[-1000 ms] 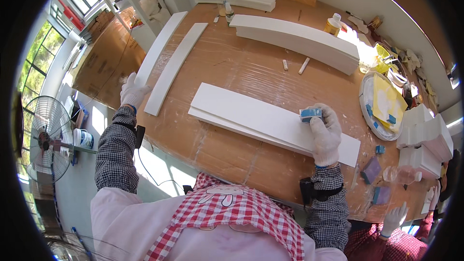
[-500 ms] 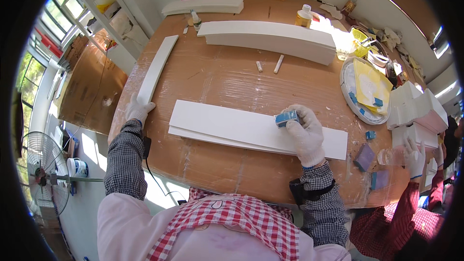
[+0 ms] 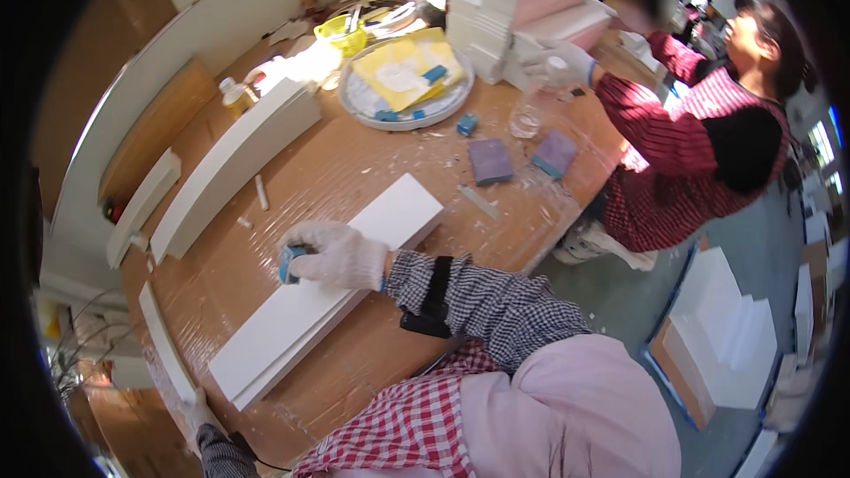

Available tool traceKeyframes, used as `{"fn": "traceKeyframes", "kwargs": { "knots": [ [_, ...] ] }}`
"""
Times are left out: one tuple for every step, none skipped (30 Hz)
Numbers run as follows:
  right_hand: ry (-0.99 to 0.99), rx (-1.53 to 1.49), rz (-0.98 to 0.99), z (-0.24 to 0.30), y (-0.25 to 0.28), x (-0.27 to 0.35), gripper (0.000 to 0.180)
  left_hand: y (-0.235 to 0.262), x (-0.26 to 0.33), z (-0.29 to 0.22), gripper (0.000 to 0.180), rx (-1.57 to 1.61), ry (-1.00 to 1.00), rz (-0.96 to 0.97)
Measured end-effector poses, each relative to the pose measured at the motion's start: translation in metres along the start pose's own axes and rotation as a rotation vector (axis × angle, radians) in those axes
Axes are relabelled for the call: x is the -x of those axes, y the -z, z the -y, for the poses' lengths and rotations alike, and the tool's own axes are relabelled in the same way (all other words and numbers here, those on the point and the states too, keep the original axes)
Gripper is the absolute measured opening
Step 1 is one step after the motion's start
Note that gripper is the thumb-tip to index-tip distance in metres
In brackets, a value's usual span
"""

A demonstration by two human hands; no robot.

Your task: Sanding white furniture trim components at a workbench using a sanding block.

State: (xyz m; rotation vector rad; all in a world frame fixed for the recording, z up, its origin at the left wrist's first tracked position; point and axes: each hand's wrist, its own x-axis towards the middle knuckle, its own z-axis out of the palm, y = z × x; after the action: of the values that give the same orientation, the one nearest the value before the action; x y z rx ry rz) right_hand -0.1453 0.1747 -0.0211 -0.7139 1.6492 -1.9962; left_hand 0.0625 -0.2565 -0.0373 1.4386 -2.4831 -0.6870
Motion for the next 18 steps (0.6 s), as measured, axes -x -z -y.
{"fn": "traceKeyframes", "kwargs": {
  "knots": [
    [0.003,0.074,-0.016,0.010,-0.006,0.000,0.033,0.007,-0.007,0.019,0.068,-0.046,0.062,-0.055],
    [-0.012,0.159,-0.042,0.018,-0.007,0.003,0.033,0.009,0.006,0.004,0.066,0.037,0.020,-0.024],
    [-0.026,0.175,-0.098,0.020,-0.001,0.010,0.033,0.012,0.017,-0.015,0.063,-0.114,-0.053,-0.001],
    [-0.003,0.091,-0.008,0.024,-0.018,0.001,0.033,0.033,-0.033,0.064,0.080,-0.271,0.003,0.115],
    [-0.002,0.039,0.022,0.024,-0.015,0.002,0.034,0.022,-0.041,0.065,0.080,-0.267,-0.021,0.136],
    [-0.007,0.053,-0.003,0.022,-0.012,0.004,0.034,0.012,-0.048,0.067,0.081,-0.332,-0.084,0.136],
    [-0.012,0.066,-0.024,0.020,-0.012,0.004,0.034,0.006,-0.052,0.070,0.081,-0.393,-0.136,0.122],
    [-0.016,0.079,-0.043,0.019,-0.012,0.005,0.034,0.001,-0.055,0.073,0.081,-0.453,-0.187,0.106],
    [-0.004,0.087,-0.062,0.018,-0.012,0.007,0.035,-0.005,-0.057,0.076,0.082,-0.512,-0.236,0.087],
    [-0.001,0.099,-0.067,0.018,-0.013,0.007,0.035,-0.008,-0.060,0.076,0.082,-0.570,-0.285,0.065],
    [-0.009,0.100,-0.058,0.018,-0.015,0.006,0.034,-0.013,-0.062,0.075,0.082,-0.628,-0.334,0.042],
    [-0.016,0.102,-0.049,0.017,-0.016,0.005,0.034,-0.017,-0.064,0.074,0.082,-0.685,-0.383,0.016],
    [-0.007,0.095,-0.043,0.014,-0.017,0.004,0.034,-0.018,-0.065,0.074,0.083,-0.746,-0.431,-0.008],
    [-0.005,0.103,-0.048,0.012,-0.018,0.003,0.034,-0.020,-0.065,0.073,0.083,-0.807,-0.479,-0.034],
    [0.003,0.038,-0.037,0.010,-0.018,0.002,0.034,-0.022,-0.066,0.072,0.083,-0.869,-0.526,-0.062],
    [0.015,-0.025,-0.021,0.011,-0.018,0.000,0.034,-0.023,-0.064,0.068,0.084,-0.927,-0.568,-0.095],
    [0.021,-0.016,-0.017,0.012,-0.019,-0.001,0.034,-0.025,-0.063,0.064,0.084,-0.986,-0.608,-0.129],
    [0.007,0.010,-0.027,0.013,-0.021,-0.002,0.034,-0.028,-0.058,0.061,0.084,-0.976,-0.605,-0.135]
  ]
}}
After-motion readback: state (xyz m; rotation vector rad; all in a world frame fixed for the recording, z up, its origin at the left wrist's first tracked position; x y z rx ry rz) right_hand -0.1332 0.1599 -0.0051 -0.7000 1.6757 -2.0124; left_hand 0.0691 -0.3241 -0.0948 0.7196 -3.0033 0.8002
